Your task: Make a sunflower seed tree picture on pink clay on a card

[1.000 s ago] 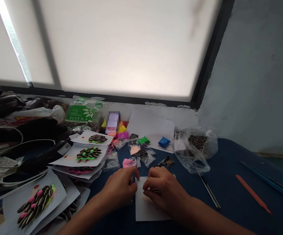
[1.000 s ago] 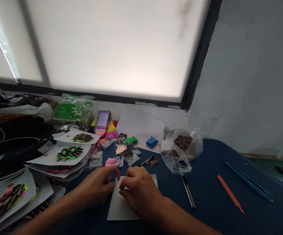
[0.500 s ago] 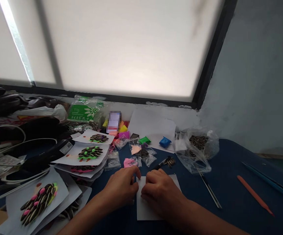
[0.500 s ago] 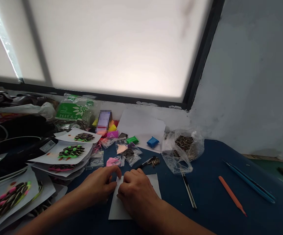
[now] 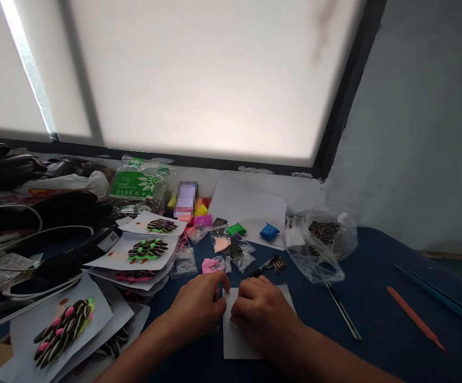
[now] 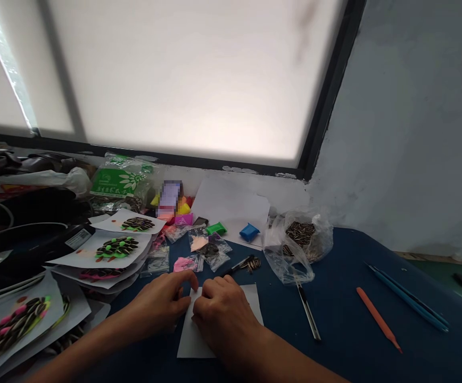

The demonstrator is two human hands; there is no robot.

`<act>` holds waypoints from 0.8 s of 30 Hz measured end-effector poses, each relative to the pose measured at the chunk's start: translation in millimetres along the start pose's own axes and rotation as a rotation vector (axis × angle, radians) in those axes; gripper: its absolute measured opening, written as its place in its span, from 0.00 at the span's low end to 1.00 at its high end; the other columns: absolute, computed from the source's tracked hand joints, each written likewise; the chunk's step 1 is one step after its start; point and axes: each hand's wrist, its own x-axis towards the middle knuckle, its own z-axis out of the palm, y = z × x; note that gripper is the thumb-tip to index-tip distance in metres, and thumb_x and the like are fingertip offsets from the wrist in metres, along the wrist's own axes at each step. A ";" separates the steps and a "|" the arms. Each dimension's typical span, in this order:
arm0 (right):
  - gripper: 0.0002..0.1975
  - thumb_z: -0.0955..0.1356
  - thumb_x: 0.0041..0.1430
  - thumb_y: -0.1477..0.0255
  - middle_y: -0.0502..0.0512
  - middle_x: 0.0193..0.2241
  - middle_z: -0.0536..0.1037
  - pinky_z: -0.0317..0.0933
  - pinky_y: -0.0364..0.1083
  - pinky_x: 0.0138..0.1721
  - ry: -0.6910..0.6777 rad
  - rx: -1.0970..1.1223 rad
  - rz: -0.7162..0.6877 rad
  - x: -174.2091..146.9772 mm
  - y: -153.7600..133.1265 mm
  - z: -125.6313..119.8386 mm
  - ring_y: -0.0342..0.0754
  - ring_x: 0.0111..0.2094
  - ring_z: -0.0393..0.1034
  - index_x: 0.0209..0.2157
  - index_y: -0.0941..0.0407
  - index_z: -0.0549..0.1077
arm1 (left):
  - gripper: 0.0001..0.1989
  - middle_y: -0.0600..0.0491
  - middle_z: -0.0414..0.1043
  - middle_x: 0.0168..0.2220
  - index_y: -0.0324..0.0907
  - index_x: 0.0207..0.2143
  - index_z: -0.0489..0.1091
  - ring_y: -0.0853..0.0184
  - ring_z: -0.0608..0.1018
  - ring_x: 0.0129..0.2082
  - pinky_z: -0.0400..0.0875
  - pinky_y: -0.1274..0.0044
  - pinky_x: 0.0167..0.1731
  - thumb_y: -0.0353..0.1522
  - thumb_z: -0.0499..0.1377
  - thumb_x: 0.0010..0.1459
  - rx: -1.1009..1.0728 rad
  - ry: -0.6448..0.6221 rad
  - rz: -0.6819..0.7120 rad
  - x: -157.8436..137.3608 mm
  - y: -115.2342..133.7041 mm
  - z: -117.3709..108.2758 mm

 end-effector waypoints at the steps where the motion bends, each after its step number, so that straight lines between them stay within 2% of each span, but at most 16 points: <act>1: 0.05 0.70 0.60 0.78 0.53 0.32 0.76 0.54 0.46 0.36 0.001 -0.008 0.000 0.0 -0.4 0.4 0.47 0.34 0.67 0.30 0.57 0.78 | 0.14 0.58 0.73 0.26 0.45 0.42 0.72 0.64 0.78 0.26 0.59 0.80 0.22 0.22 0.56 0.55 -0.001 -0.001 0.002 -0.1 0.4 -0.2; 8: 0.11 0.65 0.62 0.80 0.55 0.31 0.75 0.52 0.47 0.35 0.016 -0.071 -0.081 -2.1 0.4 7.9 0.47 0.32 0.64 0.28 0.58 0.76 | 0.15 0.59 0.73 0.24 0.45 0.42 0.72 0.62 0.78 0.25 0.59 0.78 0.23 0.22 0.55 0.55 -0.008 -0.004 0.012 -1.2 -1.5 0.4; 12: 0.06 0.66 0.58 0.80 0.56 0.32 0.74 0.52 0.48 0.35 -0.052 -0.067 -0.137 -6.1 -2.0 1.2 0.47 0.32 0.62 0.30 0.58 0.75 | 0.16 0.59 0.72 0.22 0.45 0.42 0.73 0.62 0.78 0.25 0.59 0.78 0.24 0.21 0.55 0.55 -0.009 -0.005 0.014 -1.9 -1.5 0.5; 18: 0.07 0.66 0.57 0.79 0.58 0.36 0.74 0.54 0.48 0.37 -0.206 -0.004 -0.074 -9.4 -9.7 -20.4 0.49 0.34 0.63 0.35 0.59 0.77 | 0.16 0.58 0.73 0.24 0.45 0.42 0.73 0.61 0.78 0.26 0.59 0.78 0.25 0.21 0.55 0.54 0.002 0.010 0.016 0.1 -2.4 2.1; 24: 0.09 0.68 0.56 0.78 0.60 0.39 0.75 0.55 0.50 0.39 -0.264 0.026 -0.047 -10.4 -8.4 -24.5 0.51 0.36 0.65 0.38 0.58 0.78 | 0.16 0.59 0.72 0.24 0.45 0.42 0.73 0.62 0.78 0.27 0.58 0.78 0.24 0.22 0.56 0.54 0.003 0.014 0.019 0.5 -4.5 2.9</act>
